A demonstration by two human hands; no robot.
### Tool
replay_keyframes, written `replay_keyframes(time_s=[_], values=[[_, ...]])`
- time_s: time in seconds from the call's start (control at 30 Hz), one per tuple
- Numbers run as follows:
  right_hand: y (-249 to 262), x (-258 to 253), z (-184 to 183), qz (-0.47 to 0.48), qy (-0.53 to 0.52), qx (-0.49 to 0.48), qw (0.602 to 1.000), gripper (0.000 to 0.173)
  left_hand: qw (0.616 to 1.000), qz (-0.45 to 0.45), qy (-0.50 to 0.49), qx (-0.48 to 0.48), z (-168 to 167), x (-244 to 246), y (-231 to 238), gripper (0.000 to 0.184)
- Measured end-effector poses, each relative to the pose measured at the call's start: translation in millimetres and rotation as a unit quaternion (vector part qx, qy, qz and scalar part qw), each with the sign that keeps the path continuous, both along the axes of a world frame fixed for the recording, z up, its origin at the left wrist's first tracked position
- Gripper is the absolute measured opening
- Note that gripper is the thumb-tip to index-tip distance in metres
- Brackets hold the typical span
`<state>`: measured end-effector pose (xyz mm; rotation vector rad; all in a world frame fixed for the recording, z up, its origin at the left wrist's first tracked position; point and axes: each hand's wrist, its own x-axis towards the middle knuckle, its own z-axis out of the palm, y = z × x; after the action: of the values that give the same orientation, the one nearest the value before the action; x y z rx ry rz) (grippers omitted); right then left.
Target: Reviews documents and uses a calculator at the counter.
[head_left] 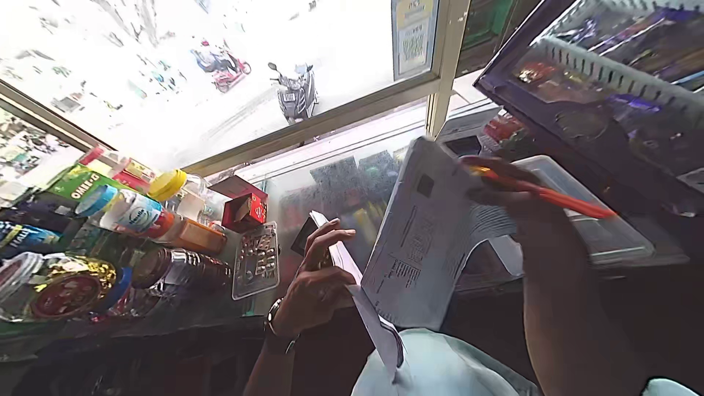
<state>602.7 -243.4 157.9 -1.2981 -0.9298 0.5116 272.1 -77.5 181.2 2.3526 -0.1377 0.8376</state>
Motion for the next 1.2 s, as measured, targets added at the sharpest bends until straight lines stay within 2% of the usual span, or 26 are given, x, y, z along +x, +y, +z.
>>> replay_keyframes(time_s=[0.07, 0.13, 0.23, 0.27, 0.33, 0.37, 0.4, 0.47, 0.53, 0.57, 0.63, 0.73, 0.77, 0.8, 0.87, 0.9, 0.97, 1.03, 1.07, 1.1, 1.2], values=[[33.6, -8.6, -27.6, 0.132, 0.064, -0.034, 0.989, 0.046, 0.999, -0.009, -0.039, -0.002, 17.4, 0.1, -10.1, 0.014], [63.4, -31.9, -56.6, 0.254, 0.055, -0.082, 0.962, 0.047, 0.998, -0.034, -0.052, -0.005, 24.3, 5.3, -13.6, 0.011], [74.3, -59.5, -77.3, 0.345, 0.018, -0.071, 0.936, 0.049, 0.993, -0.077, -0.047, -0.072, 12.3, 14.0, -1.2, 0.013], [67.6, -63.1, -73.8, 0.346, 0.048, -0.032, 0.936, 0.053, 0.991, -0.064, -0.039, -0.11, 4.3, 13.4, 3.5, 0.015], [45.2, -64.9, -52.8, 0.381, 0.151, 0.034, 0.912, 0.071, 0.988, 0.019, -0.01, -0.152, -6.0, 10.4, 9.0, 0.017], [34.0, -64.6, -39.6, 0.397, 0.147, 0.041, 0.905, 0.077, 0.983, 0.074, 0.003, -0.167, -8.0, 10.8, 9.4, 0.016], [26.2, -63.8, -29.2, 0.405, 0.098, 0.038, 0.908, 0.076, 0.976, 0.127, 0.013, -0.179, -9.0, 13.4, 10.0, 0.015], [18.3, -69.9, -18.8, 0.363, -0.046, 0.01, 0.931, 0.066, 0.957, 0.21, 0.028, -0.196, -11.1, 22.5, 12.2, 0.016], [17.8, -85.2, -25.5, 0.226, -0.162, -0.041, 0.96, 0.047, 0.943, 0.246, 0.049, -0.217, -10.5, 30.4, 14.2, 0.026], [19.7, -89.9, -33.5, 0.169, -0.184, -0.058, 0.967, 0.039, 0.939, 0.25, 0.081, -0.222, -8.7, 30.1, 16.4, 0.034], [21.6, -88.2, -50.7, 0.122, -0.154, -0.053, 0.979, 0.032, 0.924, 0.234, 0.175, -0.246, -9.0, 16.4, 27.6, 0.049], [15.8, -71.7, -64.6, 0.085, -0.018, -0.057, 0.995, 0.036, 0.887, 0.132, 0.224, -0.383, -18.7, -16.9, 52.8, 0.037], [13.4, -66.0, -67.3, 0.059, 0.029, -0.069, 0.995, 0.038, 0.876, 0.091, 0.203, -0.428, -26.5, -29.7, 58.4, 0.035], [11.6, -60.1, -70.9, 0.038, 0.067, -0.072, 0.994, 0.038, 0.864, 0.065, 0.161, -0.472, -37.8, -38.5, 61.4, 0.041], [10.1, -51.4, -79.7, 0.016, 0.102, -0.072, 0.992, 0.038, 0.826, 0.067, 0.072, -0.555, -63.7, -39.7, 51.2, 0.074], [10.1, -49.0, -85.1, 0.014, 0.119, -0.063, 0.991, 0.037, 0.81, 0.047, 0.041, -0.582, -78.1, -33.4, 41.2, 0.083], [11.8, -47.3, -96.9, 0.019, 0.133, -0.056, 0.989, 0.038, 0.774, 0.036, -0.011, -0.633, -100.9, -15.8, 11.1, 0.075], [15.7, -46.1, -105.4, 0.037, 0.101, -0.072, 0.992, 0.041, 0.738, 0.085, -0.059, -0.667, -109.4, 6.3, -12.2, 0.049], [16.8, -46.7, -106.1, 0.043, 0.064, -0.087, 0.993, 0.041, 0.743, 0.116, -0.077, -0.655, -109.3, 17.6, -17.5, 0.03], [17.2, -46.3, -106.6, 0.046, 0.031, -0.085, 0.995, 0.041, 0.766, 0.155, -0.089, -0.617, -108.2, 26.6, -20.0, 0.02], [16.9, -40.0, -92.8, 0.069, -0.076, -0.038, 0.994, 0.026, 0.849, 0.207, -0.142, -0.464, -107.7, 35.9, -18.8, 0.022]])
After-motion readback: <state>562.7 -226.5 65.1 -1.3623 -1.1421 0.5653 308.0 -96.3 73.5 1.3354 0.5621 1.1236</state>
